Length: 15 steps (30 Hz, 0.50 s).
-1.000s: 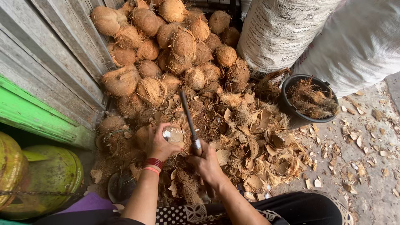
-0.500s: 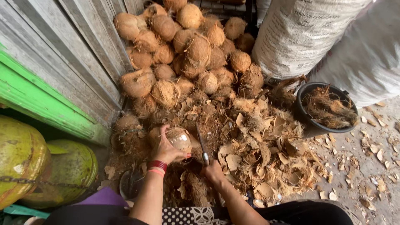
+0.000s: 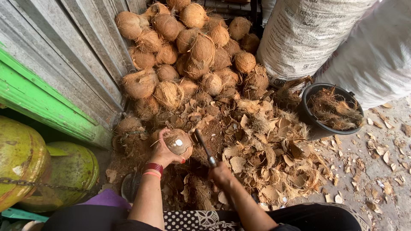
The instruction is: The person sits on the ground and uses a long metal tool to peel the husk off coconuts. They rotate each coconut while striking it with the tool to remove the fibrous outer layer, then place the peeled coconut into a green crate.
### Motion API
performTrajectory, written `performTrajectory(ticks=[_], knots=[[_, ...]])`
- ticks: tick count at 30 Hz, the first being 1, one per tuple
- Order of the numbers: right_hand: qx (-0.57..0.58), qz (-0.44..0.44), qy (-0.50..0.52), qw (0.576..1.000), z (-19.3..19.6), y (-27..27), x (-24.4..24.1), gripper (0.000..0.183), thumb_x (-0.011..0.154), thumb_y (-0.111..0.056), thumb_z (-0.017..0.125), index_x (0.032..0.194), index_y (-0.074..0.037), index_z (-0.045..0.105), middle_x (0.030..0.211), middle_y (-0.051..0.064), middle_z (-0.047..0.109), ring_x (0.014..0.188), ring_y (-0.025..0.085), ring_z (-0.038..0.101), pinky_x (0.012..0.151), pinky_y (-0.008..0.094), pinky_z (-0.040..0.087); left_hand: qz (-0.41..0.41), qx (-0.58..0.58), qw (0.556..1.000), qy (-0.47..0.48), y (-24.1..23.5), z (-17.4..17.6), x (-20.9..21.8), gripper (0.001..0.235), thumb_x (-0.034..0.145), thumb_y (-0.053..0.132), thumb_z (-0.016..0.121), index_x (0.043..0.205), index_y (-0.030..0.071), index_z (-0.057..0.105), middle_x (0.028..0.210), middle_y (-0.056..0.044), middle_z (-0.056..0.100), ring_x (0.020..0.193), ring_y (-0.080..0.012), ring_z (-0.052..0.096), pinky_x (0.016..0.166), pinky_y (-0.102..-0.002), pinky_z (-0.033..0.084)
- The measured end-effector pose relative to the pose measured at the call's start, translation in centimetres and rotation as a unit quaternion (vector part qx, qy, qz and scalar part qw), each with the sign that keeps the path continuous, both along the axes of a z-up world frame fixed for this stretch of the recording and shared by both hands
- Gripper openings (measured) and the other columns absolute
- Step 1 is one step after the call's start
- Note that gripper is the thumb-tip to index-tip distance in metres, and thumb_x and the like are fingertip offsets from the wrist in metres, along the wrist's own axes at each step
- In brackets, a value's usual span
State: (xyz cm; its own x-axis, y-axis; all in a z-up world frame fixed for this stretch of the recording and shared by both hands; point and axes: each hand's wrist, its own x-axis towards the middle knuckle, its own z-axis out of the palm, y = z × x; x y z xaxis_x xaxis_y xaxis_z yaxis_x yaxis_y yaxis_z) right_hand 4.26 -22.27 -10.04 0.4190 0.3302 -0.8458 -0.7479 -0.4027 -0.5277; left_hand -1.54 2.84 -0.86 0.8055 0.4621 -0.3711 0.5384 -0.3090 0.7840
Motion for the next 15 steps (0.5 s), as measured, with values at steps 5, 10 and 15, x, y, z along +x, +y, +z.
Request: performTrajectory(ticks=[5, 10, 15], knots=[[-0.124, 0.105, -0.230, 0.960, 2.7, -0.8, 2.4, 0.016, 0.103, -0.011, 0.049, 0.109, -0.003, 0.063, 0.085, 0.012, 0.068, 0.052, 0.011, 0.049, 0.042, 0.028, 0.043, -0.029, 0.047, 0.998, 0.029, -0.9, 1.1, -0.5, 0.129, 0.040, 0.006, 0.098, 0.143, 0.031, 0.024, 0.143, -0.013, 0.056, 0.138, -0.0331, 0.050, 0.123, -0.043, 0.036], [-0.013, 0.092, -0.286, 0.954, 4.8, 0.7, 0.9, 0.012, 0.089, 0.000, 0.063, 0.101, 0.000, 0.063, 0.081, 0.009, 0.064, 0.054, 0.011, 0.055, 0.045, 0.027, 0.050, -0.033, 0.025, 0.998, -0.047, 0.0, -0.4, -1.1, 0.132, 0.039, 0.007, 0.101, 0.142, 0.028, 0.021, 0.144, -0.018, 0.052, 0.137, -0.0343, 0.049, 0.122, -0.043, 0.035], [0.104, 0.067, -0.048, 0.991, 4.9, 2.0, 0.2, 0.021, 0.086, 0.002, 0.066, 0.105, -0.004, 0.058, 0.075, 0.007, 0.060, 0.048, 0.014, 0.047, 0.040, 0.028, 0.041, -0.011, 0.046, 0.999, -0.023, 0.1, -0.5, -1.1, 0.133, 0.040, 0.019, 0.104, 0.143, 0.025, 0.020, 0.144, -0.020, 0.049, 0.138, -0.0344, 0.046, 0.122, -0.041, 0.033]])
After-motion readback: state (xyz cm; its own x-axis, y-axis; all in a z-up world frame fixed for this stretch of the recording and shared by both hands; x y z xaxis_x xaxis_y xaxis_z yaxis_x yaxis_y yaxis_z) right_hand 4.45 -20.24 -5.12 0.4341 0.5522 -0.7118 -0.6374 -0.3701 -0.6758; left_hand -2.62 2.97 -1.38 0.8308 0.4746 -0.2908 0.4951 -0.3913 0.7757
